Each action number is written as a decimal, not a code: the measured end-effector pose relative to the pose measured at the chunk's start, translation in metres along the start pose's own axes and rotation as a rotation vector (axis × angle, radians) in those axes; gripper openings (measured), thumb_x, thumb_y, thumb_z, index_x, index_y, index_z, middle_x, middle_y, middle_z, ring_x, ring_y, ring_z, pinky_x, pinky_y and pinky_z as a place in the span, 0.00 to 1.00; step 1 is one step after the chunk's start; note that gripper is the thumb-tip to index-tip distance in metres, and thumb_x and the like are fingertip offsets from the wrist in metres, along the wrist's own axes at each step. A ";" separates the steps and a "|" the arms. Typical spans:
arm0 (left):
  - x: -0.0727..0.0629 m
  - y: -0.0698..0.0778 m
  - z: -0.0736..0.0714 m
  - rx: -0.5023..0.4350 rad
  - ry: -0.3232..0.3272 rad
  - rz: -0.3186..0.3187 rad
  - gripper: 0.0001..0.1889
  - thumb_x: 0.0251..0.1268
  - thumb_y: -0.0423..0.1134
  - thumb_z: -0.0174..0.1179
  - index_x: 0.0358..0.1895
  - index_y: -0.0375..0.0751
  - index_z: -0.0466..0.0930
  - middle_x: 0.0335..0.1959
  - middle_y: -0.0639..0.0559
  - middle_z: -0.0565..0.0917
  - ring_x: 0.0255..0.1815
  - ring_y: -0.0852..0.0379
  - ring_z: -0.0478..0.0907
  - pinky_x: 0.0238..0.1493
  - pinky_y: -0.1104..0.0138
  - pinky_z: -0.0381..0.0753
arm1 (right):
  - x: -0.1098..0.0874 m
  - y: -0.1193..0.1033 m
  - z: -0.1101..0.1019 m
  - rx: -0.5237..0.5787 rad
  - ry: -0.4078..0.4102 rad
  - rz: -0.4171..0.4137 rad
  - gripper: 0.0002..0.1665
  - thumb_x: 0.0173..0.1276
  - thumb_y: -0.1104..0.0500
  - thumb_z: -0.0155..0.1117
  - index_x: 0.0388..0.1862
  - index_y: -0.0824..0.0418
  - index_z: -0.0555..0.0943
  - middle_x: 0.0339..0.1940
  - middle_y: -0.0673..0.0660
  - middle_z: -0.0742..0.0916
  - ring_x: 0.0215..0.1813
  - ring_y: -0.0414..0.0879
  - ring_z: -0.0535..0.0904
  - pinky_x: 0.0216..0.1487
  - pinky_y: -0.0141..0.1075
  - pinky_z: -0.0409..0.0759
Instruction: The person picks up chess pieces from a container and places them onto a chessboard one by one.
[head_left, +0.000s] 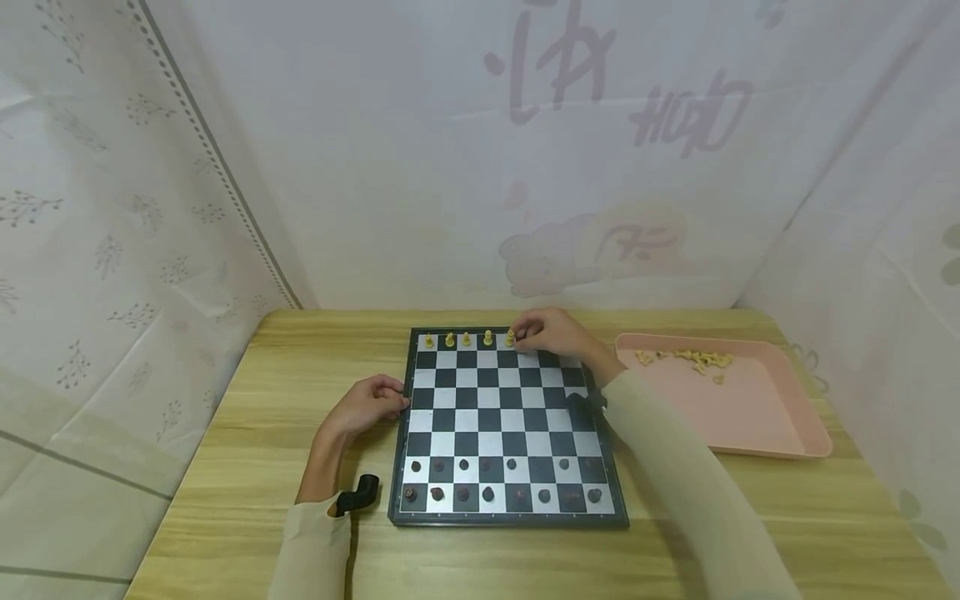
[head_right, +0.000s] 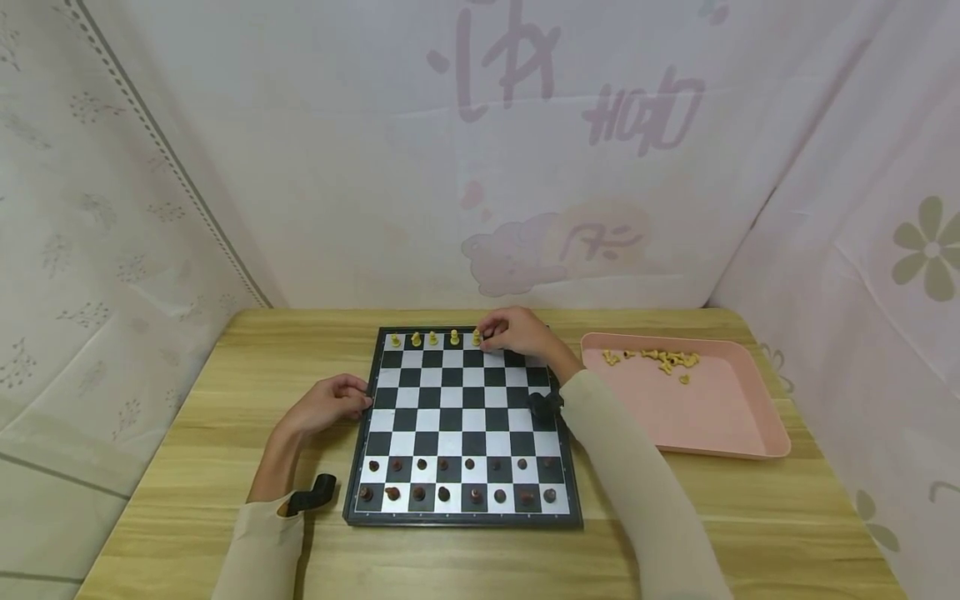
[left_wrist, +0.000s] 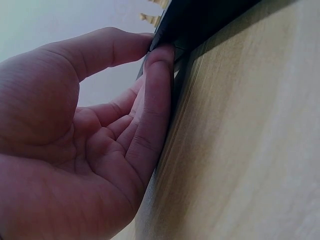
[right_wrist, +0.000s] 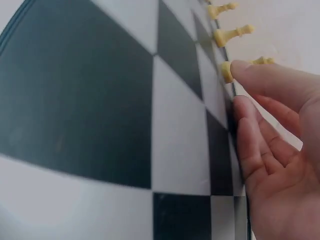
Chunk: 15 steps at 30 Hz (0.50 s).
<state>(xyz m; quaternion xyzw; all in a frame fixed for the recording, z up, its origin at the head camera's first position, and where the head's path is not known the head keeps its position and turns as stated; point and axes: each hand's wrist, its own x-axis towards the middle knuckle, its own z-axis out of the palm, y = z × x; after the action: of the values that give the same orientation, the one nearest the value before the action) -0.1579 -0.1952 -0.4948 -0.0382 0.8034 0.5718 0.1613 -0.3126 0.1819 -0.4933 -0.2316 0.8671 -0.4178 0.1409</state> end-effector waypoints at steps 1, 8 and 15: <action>0.000 0.000 0.000 -0.002 -0.001 0.001 0.16 0.75 0.28 0.68 0.59 0.23 0.78 0.39 0.43 0.87 0.38 0.53 0.83 0.45 0.63 0.86 | -0.001 0.000 -0.001 0.013 0.004 0.008 0.21 0.67 0.61 0.83 0.58 0.61 0.90 0.49 0.54 0.91 0.50 0.51 0.86 0.54 0.46 0.84; -0.002 0.000 0.000 0.005 0.001 0.007 0.17 0.75 0.29 0.69 0.59 0.23 0.78 0.40 0.43 0.87 0.39 0.52 0.83 0.46 0.62 0.86 | -0.009 0.004 -0.009 0.055 0.051 0.065 0.23 0.69 0.61 0.81 0.62 0.61 0.88 0.57 0.59 0.91 0.58 0.58 0.88 0.59 0.53 0.86; -0.002 0.001 -0.001 0.005 -0.003 0.016 0.16 0.75 0.28 0.69 0.58 0.23 0.78 0.40 0.42 0.88 0.39 0.53 0.84 0.46 0.62 0.87 | -0.031 0.004 -0.030 0.073 0.143 0.072 0.23 0.72 0.62 0.78 0.64 0.64 0.86 0.62 0.63 0.89 0.62 0.63 0.86 0.64 0.59 0.83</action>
<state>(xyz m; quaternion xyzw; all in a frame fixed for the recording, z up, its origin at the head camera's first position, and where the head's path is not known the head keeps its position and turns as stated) -0.1569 -0.1958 -0.4932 -0.0305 0.8049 0.5711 0.1581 -0.3008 0.2201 -0.4766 -0.1646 0.8670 -0.4591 0.1020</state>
